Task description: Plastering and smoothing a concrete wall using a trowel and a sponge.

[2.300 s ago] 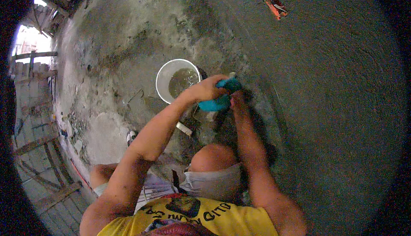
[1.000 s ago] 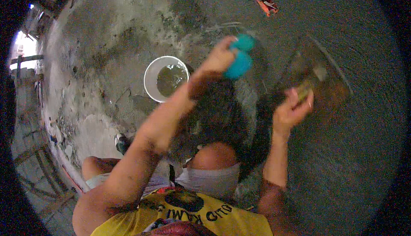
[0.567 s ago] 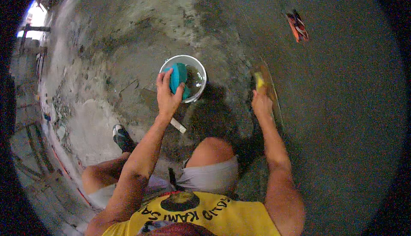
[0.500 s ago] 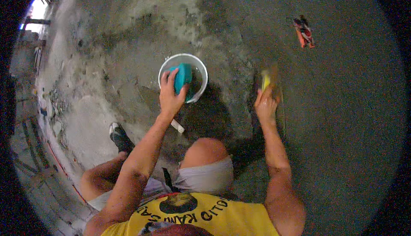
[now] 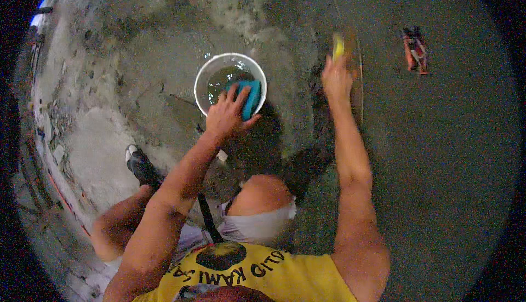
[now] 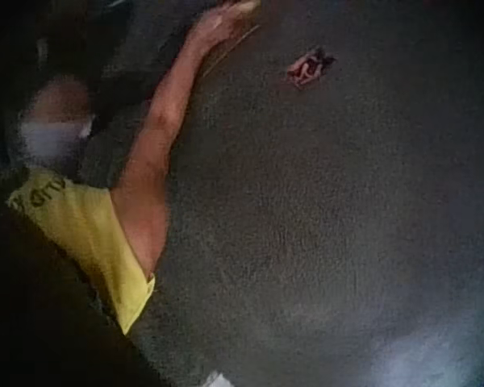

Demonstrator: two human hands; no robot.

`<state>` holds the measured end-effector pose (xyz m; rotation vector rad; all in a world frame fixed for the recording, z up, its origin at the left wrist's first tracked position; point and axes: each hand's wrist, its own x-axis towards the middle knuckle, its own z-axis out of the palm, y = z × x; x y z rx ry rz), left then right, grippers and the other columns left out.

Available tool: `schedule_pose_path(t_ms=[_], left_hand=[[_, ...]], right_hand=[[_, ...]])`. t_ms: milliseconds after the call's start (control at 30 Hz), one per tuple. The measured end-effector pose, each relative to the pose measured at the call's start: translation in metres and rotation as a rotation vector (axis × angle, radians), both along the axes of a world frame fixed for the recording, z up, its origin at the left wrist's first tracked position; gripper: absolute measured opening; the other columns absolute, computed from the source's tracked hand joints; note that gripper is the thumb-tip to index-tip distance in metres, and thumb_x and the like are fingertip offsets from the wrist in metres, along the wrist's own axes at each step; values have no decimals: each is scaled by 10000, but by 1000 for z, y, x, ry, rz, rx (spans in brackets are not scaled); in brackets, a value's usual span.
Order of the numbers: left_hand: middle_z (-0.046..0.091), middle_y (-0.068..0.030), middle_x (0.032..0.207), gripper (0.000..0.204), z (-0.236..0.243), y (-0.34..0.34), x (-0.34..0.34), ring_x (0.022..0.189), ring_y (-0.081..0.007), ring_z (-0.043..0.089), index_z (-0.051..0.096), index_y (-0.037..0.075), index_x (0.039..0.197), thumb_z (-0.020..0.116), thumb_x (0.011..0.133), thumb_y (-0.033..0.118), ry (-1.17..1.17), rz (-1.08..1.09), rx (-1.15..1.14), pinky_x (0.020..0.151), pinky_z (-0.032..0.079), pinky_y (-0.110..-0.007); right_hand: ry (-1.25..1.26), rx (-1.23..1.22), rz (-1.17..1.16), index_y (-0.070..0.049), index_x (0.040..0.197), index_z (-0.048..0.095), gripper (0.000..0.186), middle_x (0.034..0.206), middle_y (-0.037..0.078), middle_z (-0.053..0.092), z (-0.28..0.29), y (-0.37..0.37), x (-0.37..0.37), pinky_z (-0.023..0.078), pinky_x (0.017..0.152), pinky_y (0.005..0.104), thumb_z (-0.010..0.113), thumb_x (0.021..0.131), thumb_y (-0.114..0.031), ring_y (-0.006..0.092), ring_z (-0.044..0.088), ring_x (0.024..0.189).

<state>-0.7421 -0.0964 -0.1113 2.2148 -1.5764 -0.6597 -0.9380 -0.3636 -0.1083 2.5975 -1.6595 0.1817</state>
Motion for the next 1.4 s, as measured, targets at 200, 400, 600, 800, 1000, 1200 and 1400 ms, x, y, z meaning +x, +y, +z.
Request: schedule_pose_path(t_ms=[200, 400, 600, 800, 1000, 1200, 1400], left_hand=[[436, -183, 1378, 813, -19, -12, -9, 1101, -402, 555, 411, 203, 1389, 696, 725, 577, 28, -3, 52, 803, 541, -492], [429, -200, 1396, 807, -13, -12, -5, 1072, -419, 576, 419, 197, 1387, 682, 727, 579, 38, 13, 88, 840, 523, -496], [445, -210, 1387, 818, -13, -19, -13, 1106, -426, 558, 414, 210, 1394, 656, 726, 616, 92, -6, 147, 853, 512, -512], [447, -230, 1374, 841, -14, -7, 0, 1103, -427, 560, 409, 208, 1394, 640, 720, 653, 68, 10, 186, 845, 515, -512], [452, -216, 1377, 835, -21, -19, -12, 1122, -421, 556, 412, 219, 1397, 626, 726, 668, 64, 10, 147, 852, 511, -514], [444, -208, 1384, 872, -15, -8, 4, 1149, -420, 536, 404, 211, 1399, 651, 697, 666, 82, 25, 262, 884, 497, -513], [474, -219, 1344, 870, -23, -24, -11, 1080, -440, 572, 415, 233, 1385, 670, 673, 663, 99, 15, 217, 849, 523, -519]], right_hand=[[27, -477, 310, 69, 1280, 433, 498, 860, 255, 671, -63, 5, -37, 538, 617, 484, 458, 974, -323, 399, 662, 701], [-162, -386, 190, 25, 1335, 379, 532, 867, 259, 662, 39, 9, -36, 522, 551, 493, 506, 954, -323, 397, 657, 699], [187, -60, 61, 85, 1320, 385, 553, 962, 272, 655, -40, -22, -26, 391, 964, 540, 506, 949, -306, 370, 666, 805], [-66, -96, 87, 16, 1405, 270, 630, 843, 275, 658, -1, 52, -60, 493, 576, 507, 515, 950, -344, 426, 641, 648], [32, -34, 5, 50, 1345, 331, 586, 944, 280, 651, -32, -40, 4, 477, 719, 538, 540, 939, -317, 427, 641, 864], [-115, -50, 91, 58, 1298, 375, 546, 1002, 284, 641, -13, 25, -23, 480, 721, 527, 560, 925, -295, 424, 641, 888], [15, -187, 74, 20, 1345, 340, 535, 849, 254, 670, -42, -58, 27, 462, 763, 550, 504, 953, -305, 432, 649, 826]])
